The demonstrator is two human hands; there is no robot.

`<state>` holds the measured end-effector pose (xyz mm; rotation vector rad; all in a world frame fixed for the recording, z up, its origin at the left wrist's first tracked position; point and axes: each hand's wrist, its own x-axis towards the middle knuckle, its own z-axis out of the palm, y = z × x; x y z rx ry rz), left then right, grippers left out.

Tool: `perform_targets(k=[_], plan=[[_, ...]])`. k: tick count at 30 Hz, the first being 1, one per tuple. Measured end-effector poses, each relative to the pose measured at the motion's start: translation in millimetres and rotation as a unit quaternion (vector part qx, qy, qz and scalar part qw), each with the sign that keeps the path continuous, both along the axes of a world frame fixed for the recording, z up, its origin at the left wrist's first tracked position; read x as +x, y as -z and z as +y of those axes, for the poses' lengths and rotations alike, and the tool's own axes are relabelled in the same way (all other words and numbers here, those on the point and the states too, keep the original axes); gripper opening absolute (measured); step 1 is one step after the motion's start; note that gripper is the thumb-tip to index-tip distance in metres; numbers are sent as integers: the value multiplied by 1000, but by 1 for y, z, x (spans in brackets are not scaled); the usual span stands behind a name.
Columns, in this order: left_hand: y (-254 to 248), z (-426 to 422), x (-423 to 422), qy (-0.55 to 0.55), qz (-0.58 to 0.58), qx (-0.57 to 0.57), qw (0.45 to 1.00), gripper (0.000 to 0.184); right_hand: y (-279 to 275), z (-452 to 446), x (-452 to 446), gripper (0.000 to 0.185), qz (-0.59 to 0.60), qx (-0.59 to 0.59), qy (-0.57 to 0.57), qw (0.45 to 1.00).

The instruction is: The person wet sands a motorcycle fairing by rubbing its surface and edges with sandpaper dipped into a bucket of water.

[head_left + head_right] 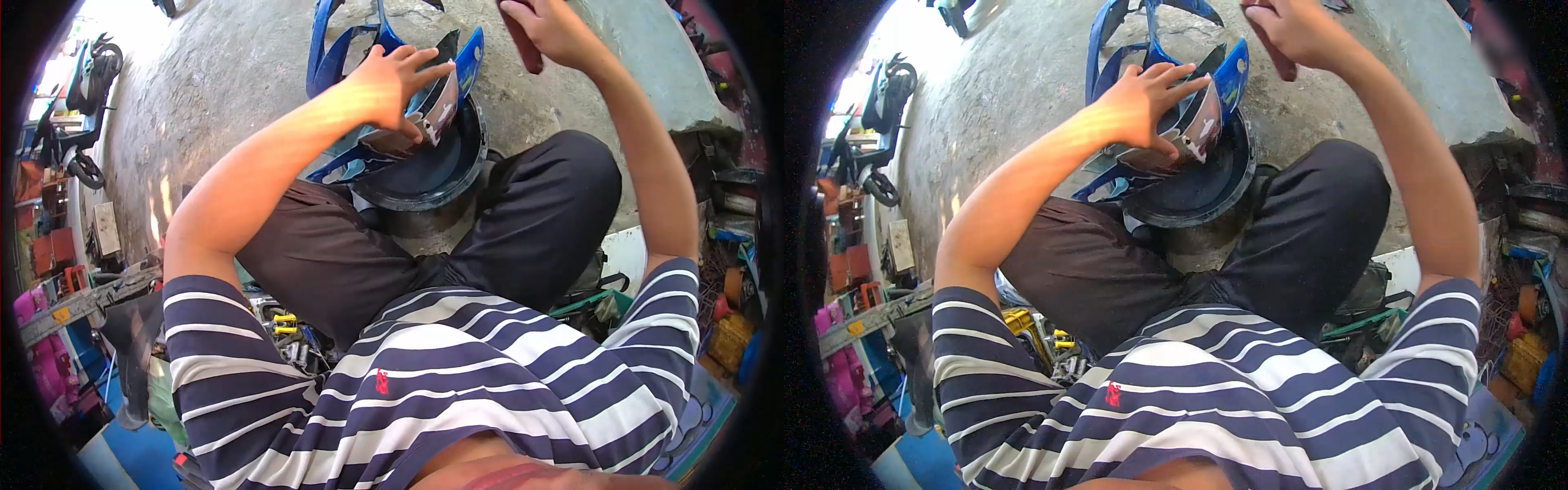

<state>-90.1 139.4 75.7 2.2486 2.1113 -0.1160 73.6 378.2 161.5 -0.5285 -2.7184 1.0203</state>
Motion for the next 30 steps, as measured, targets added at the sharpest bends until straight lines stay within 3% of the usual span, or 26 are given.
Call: perform_targets(k=[2, 3, 4, 6, 9, 13, 15, 20, 24, 25, 30], plan=[[7, 3, 5, -15, 24, 29, 999, 123, 46, 28, -15, 16, 163, 131, -57, 976], [2, 3, 8, -24, 20, 22, 999, 118, 20, 0, -16, 15, 37, -49, -1, 998], [0, 2, 10, -34, 16, 15, 999, 113, 29, -2, -25, 14, 22, -115, 7, 993], [3, -2, 14, -68, -22, 60, 996, 83, 56, 7, -39, 11, 86, -140, -67, 984], [24, -7, 16, -131, -115, 65, 983, 53, 54, 5, -35, 8, 34, -309, -79, 947], [32, -8, 25, -149, -150, 51, 976, 39, 64, 8, -29, 7, 26, -301, -71, 951], [25, -6, 23, -201, -198, 3, 959, 37, 55, 5, -22, 7, 27, -339, -68, 938], [7, -15, 13, -228, -269, 5, 936, 32, 52, 16, -4, 8, 114, -219, -26, 969], [-14, -34, -3, -175, -185, 74, 964, 36, 47, 36, 8, 8, 222, -208, 23, 952], [-24, -39, -10, -147, -185, 66, 970, 36, 19, 19, 20, 9, 203, -344, -38, 916], [-59, -42, -29, -49, -156, 33, 986, 38, 37, 31, 19, 10, 182, -293, 25, 938]])
